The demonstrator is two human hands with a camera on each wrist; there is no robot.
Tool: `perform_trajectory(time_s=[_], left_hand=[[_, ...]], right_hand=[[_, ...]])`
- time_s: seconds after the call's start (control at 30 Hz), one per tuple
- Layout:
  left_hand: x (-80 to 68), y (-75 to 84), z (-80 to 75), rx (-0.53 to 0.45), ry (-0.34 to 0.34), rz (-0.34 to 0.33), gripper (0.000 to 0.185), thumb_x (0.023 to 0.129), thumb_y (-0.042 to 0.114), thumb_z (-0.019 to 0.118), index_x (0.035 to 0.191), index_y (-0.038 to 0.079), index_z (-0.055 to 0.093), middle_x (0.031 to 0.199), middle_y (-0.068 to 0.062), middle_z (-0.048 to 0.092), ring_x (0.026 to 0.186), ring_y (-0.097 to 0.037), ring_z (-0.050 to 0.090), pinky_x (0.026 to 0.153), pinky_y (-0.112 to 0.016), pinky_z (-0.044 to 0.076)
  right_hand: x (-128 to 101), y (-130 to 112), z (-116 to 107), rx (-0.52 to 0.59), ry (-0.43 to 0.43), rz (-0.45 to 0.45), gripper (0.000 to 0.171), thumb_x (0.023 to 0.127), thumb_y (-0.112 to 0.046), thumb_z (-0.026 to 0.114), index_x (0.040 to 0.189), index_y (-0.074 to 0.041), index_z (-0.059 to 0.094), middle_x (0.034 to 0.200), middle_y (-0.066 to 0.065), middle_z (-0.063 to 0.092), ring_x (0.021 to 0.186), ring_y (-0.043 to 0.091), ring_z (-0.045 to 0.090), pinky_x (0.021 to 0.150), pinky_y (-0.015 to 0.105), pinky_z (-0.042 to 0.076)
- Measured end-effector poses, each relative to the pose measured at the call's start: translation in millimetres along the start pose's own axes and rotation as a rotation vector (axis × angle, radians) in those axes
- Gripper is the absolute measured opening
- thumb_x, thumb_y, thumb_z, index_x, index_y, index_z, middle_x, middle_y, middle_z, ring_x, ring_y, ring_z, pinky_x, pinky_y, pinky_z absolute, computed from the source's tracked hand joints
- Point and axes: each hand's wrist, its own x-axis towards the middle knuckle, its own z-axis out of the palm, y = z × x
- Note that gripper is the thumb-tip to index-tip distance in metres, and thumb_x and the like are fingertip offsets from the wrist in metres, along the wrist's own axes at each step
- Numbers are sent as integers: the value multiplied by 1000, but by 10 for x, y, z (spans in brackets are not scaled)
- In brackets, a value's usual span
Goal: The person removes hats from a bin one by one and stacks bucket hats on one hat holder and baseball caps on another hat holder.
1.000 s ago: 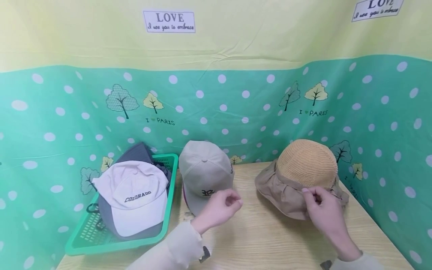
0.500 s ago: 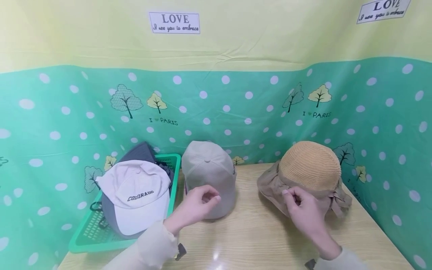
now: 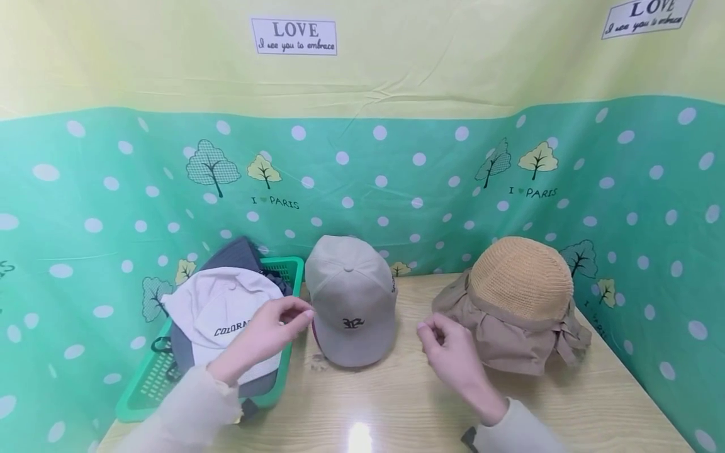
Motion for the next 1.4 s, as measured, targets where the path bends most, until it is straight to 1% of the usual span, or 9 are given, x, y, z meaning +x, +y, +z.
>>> perform_trajectory(time_s=[0.2,0.43,0.57,0.7,0.97,1.13,1.2,1.3,1.4], left_hand=[[-32,-195,-317,100,27,-59,14,92,19,63,98,9,69,86,1,66,79,-11,59,72,-29,50],[-64,-390,-654,225,48,-102,20,93,21,60,101,5,69,92,-3,68,84,-17,62,72,-33,51],[-63,-466,-784,237,31,-160,26,94,25,58,104,3,67,97,-6,67,88,-20,61,75,-35,51],[-43,-556,-879,233,8,-210,30,95,28,57,107,2,66,99,-7,66,90,-22,60,75,-37,51],[65,-881,-1087,349,16,-291,33,93,22,58,108,-7,62,100,-21,64,91,-32,60,77,-46,50],[127,-1085,-1156,433,17,-351,38,93,17,57,114,-15,57,104,-30,60,90,-38,60,76,-49,51],[141,-1150,-1161,457,24,-379,40,93,16,57,117,-16,53,109,-33,58,92,-40,59,78,-51,50],[152,-1227,-1160,493,39,-393,44,92,14,56,121,-18,50,116,-37,54,97,-44,57,85,-56,47],[156,-1297,-1150,523,61,-383,40,90,13,57,116,-18,52,105,-34,57,89,-41,58,82,-54,49]], right_hand=[[77,-176,275,9,-75,8,23,97,-24,58,76,-14,59,62,1,53,51,14,52,46,28,46],[180,-367,623,7,-141,-76,21,95,-15,58,74,-19,59,61,-3,51,51,12,50,46,26,43],[209,-422,814,9,-184,-106,23,95,-16,58,72,-19,58,61,-6,48,53,8,46,48,23,40],[213,-450,991,12,-239,-131,23,96,-18,57,73,-18,58,59,-8,47,52,6,44,48,23,40],[206,-524,1305,-48,-355,-172,17,95,-24,57,80,-19,62,62,-9,53,54,5,49,54,23,45],[202,-544,1483,-23,-467,-127,16,95,-28,57,86,-15,63,63,-9,58,54,5,53,52,23,46],[201,-553,1541,-16,-500,-110,18,94,-30,57,85,-16,62,61,-9,58,52,5,53,51,24,45],[194,-565,1621,-11,-528,-90,20,94,-33,57,84,-15,62,59,-8,59,50,7,54,50,24,45],[178,-579,1693,5,-549,-56,23,95,-35,57,88,-13,63,61,-5,61,48,10,55,50,25,45]])
